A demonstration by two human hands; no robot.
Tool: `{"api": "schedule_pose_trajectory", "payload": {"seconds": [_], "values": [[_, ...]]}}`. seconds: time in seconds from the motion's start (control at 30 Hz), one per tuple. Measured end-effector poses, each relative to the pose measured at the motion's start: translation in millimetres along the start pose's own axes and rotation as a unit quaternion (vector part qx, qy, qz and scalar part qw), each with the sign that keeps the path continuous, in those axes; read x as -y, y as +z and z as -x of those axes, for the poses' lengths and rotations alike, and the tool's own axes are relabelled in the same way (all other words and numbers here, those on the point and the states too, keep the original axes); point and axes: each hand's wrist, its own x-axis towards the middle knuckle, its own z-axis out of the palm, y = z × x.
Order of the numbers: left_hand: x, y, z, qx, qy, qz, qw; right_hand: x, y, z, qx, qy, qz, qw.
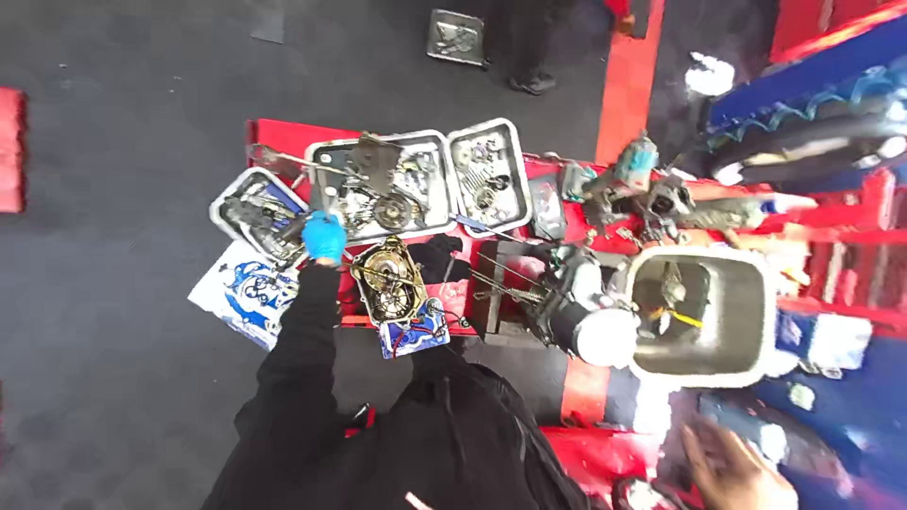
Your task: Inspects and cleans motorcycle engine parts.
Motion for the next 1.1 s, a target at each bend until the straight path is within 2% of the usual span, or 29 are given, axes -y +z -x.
{"api": "schedule_pose_trajectory", "payload": {"seconds": [0.03, 0.07, 0.1, 0.13, 0.2, 0.27, 0.3, 0.37, 0.43, 0.47, 0.53, 0.6, 0.67, 0.73, 0.83, 1.1], "values": [[36, 24, -8, -0.097, 0.084, 0.002, 0.992, 10, -10, -4, 0.012, -0.004, 0.01, 1.0], [66, 61, -25, -0.249, 0.166, 0.069, 0.952, 4, -9, -10, -0.028, -0.033, 0.026, 0.999], [60, 58, -18, -0.173, 0.082, 0.124, 0.974, -2, -13, -13, -0.07, -0.054, 0.031, 0.996], [49, 46, -9, -0.102, -0.004, 0.173, 0.98, -2, -19, -17, -0.106, -0.068, 0.029, 0.992], [81, 59, -13, -0.227, 0.128, 0.234, 0.937, 6, -37, -31, -0.172, -0.101, -0.003, 0.98], [83, 62, 13, -0.277, 0.222, 0.292, 0.888, 25, -59, -43, -0.237, -0.155, -0.064, 0.957], [74, 64, 34, -0.266, 0.265, 0.312, 0.873, 37, -73, -47, -0.267, -0.186, -0.096, 0.941], [48, 78, 76, -0.199, 0.369, 0.335, 0.844, 71, -102, -51, -0.326, -0.245, -0.145, 0.902], [8, 102, 116, -0.12, 0.489, 0.336, 0.796, 111, -129, -52, -0.378, -0.305, -0.16, 0.859], [-13, 117, 138, -0.086, 0.541, 0.327, 0.77, 128, -142, -51, -0.382, -0.328, -0.15, 0.851], [-54, 153, 182, -0.054, 0.632, 0.341, 0.694, 145, -162, -45, -0.327, -0.342, -0.099, 0.875], [-85, 192, 221, -0.028, 0.685, 0.399, 0.608, 143, -173, -37, -0.227, -0.327, -0.032, 0.917], [-106, 227, 248, -0.013, 0.707, 0.436, 0.557, 123, -171, -29, -0.142, -0.338, -0.018, 0.93], [-119, 247, 266, -0.005, 0.699, 0.445, 0.56, 106, -163, -23, -0.095, -0.365, -0.001, 0.926], [-130, 264, 281, -0.016, 0.661, 0.459, 0.594, 92, -150, -22, -0.079, -0.413, 0.048, 0.906], [-142, 298, 257, -0.048, 0.616, 0.481, 0.622, 98, -137, -53, -0.084, -0.482, 0.123, 0.863]]}}
